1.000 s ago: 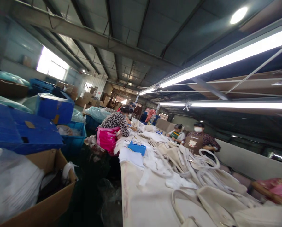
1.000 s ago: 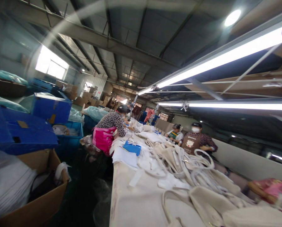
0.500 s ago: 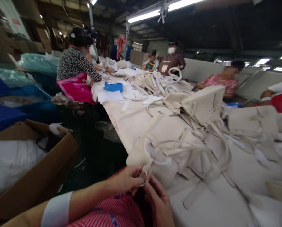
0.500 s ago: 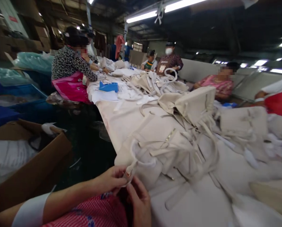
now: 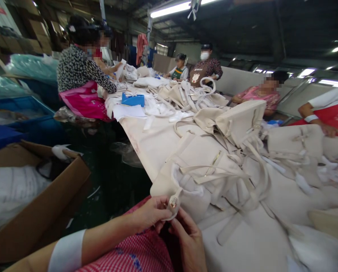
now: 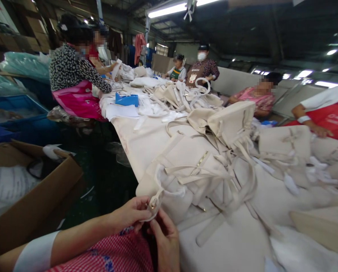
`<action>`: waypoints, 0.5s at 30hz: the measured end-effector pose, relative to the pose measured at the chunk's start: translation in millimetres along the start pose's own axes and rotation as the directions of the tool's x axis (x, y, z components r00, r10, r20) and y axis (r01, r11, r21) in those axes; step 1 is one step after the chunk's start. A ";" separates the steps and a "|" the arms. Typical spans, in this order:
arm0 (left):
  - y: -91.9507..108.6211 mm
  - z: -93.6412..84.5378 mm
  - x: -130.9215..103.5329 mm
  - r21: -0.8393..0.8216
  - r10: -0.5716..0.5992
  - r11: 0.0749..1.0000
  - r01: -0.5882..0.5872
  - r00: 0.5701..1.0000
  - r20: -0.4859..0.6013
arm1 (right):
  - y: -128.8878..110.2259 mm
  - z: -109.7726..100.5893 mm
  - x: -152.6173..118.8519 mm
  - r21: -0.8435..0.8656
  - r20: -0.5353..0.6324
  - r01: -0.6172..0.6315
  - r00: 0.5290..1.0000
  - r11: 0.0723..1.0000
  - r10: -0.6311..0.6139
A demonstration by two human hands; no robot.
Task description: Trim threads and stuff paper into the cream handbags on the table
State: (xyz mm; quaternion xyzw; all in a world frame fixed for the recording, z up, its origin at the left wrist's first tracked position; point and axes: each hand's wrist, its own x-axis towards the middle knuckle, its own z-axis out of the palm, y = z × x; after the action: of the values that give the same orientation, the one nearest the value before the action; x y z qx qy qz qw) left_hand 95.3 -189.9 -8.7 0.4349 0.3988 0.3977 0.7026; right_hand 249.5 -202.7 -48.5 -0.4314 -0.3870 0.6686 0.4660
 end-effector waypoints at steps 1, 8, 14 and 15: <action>-0.2 0.6 -0.1 0.000 0.004 1.000 -0.004 1.000 0.008 | -1.4 0.4 -0.2 -0.026 -0.021 0.001 1.000 1.000 -0.001; -10.9 -13.8 -0.8 -0.093 -0.083 0.992 0.081 0.997 -0.010 | -11.5 11.1 0.2 -0.117 -0.113 0.031 0.993 0.993 -0.044; -11.0 -23.8 4.7 -0.176 -0.113 0.980 0.093 0.988 -0.102 | 6.2 17.9 4.2 -0.163 -0.188 0.097 0.974 0.982 -0.128; -9.4 -23.7 7.0 -0.187 -0.096 0.980 0.071 0.987 -0.128 | 8.8 18.8 4.1 -0.160 -0.193 0.098 0.973 0.982 -0.128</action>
State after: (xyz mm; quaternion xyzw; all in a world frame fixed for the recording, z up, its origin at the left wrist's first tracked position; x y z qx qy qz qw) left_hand 78.4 -179.4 -26.1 0.3236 0.4255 0.4313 0.7267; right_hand 228.6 -203.3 -51.3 -0.5079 -0.4107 0.5627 0.5067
